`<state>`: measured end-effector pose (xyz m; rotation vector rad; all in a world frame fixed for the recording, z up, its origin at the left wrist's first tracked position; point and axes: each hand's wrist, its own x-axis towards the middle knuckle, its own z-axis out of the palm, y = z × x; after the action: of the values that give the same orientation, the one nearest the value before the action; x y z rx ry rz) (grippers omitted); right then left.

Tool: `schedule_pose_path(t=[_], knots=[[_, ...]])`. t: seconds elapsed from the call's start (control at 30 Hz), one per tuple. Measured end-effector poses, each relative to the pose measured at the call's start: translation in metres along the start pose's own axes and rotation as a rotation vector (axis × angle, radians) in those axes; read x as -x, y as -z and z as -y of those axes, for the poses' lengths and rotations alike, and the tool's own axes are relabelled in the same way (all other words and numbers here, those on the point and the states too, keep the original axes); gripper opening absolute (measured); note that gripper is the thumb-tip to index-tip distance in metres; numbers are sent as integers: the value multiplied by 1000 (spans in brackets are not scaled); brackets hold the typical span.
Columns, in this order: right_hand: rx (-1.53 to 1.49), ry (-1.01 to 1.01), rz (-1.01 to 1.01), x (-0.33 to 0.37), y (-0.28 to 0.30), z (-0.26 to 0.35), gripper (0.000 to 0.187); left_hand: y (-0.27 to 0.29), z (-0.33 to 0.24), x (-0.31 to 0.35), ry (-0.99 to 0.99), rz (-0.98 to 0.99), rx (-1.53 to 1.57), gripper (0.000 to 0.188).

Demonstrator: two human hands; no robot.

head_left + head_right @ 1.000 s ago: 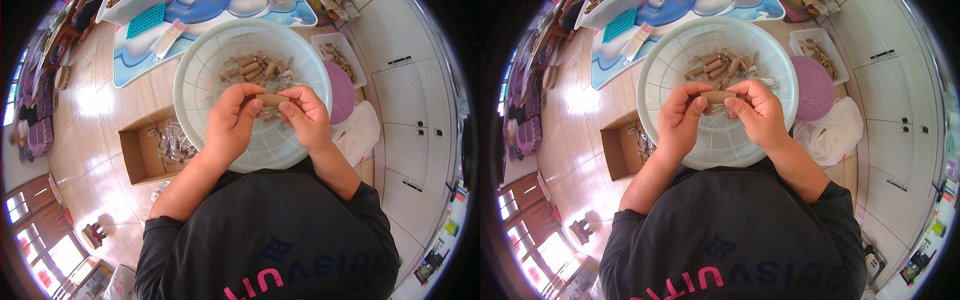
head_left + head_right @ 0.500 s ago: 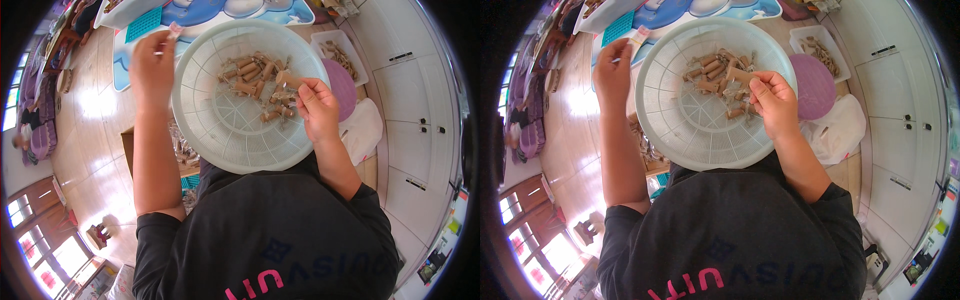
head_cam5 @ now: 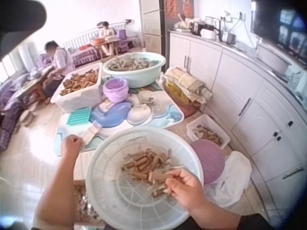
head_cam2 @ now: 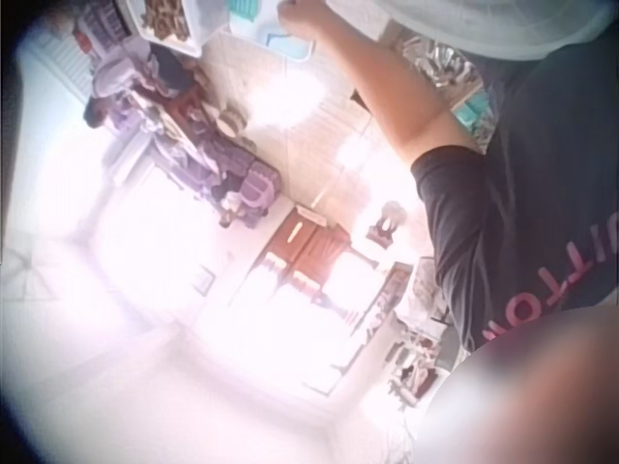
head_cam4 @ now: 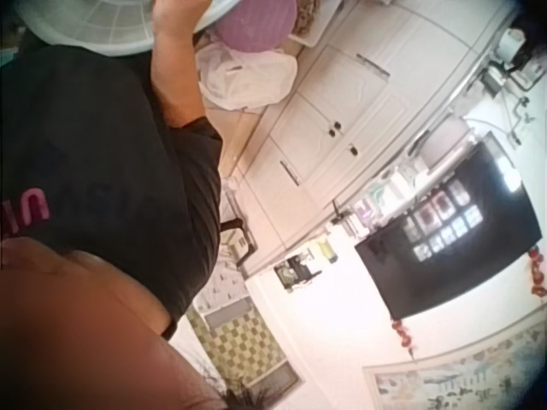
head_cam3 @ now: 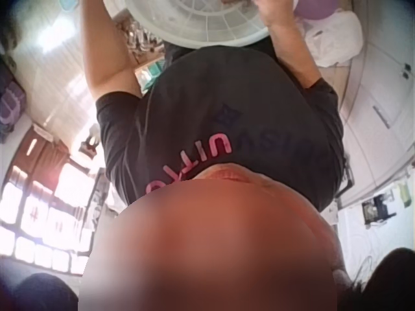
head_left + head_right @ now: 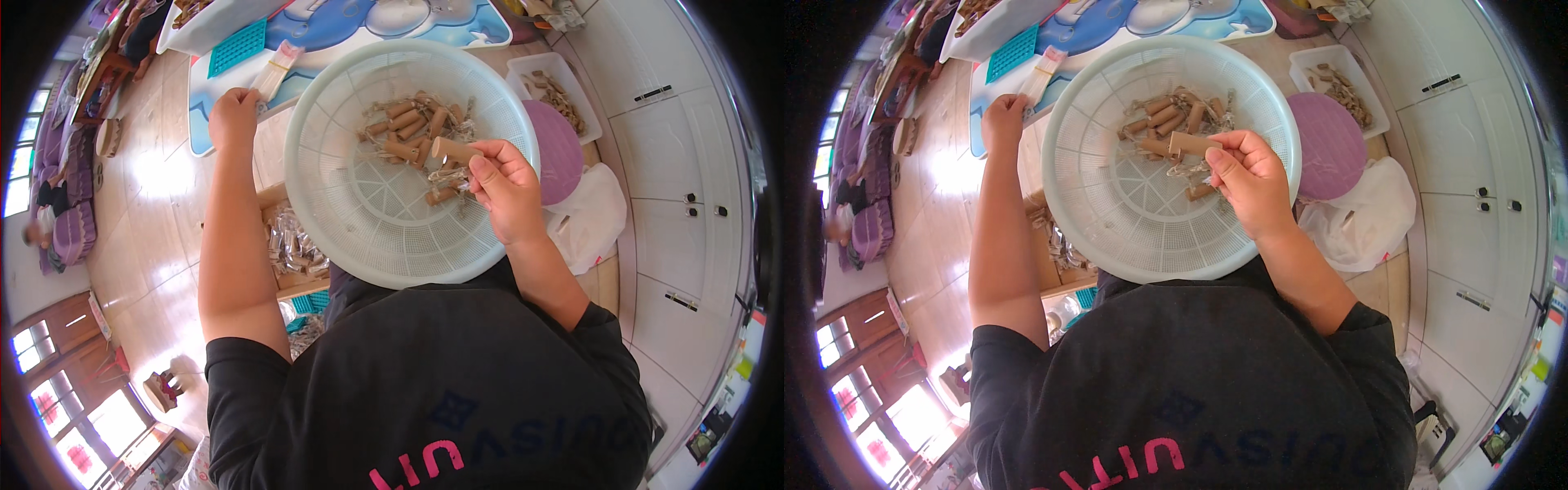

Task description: The person wraps small cylindrical components in individual plastic bags by hand.

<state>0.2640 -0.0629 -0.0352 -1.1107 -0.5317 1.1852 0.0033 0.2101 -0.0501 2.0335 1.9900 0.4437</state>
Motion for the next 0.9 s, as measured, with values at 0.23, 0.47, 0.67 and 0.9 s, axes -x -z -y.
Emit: schedule_pose_path(t=[0.23,0.47,0.67,0.9], knots=[[14,15,19,-1,-1,1,18,31,-4,24,-272,-214,-366,19],[74,189,-9,1,-7,17,20,68,-63,113,-131,250,816,10],[193,405,31,7,-17,27,21,48,-88,168,-23,571,961,10],[242,445,38,5,-16,19,22,37,-88,181,-107,685,986,8]])
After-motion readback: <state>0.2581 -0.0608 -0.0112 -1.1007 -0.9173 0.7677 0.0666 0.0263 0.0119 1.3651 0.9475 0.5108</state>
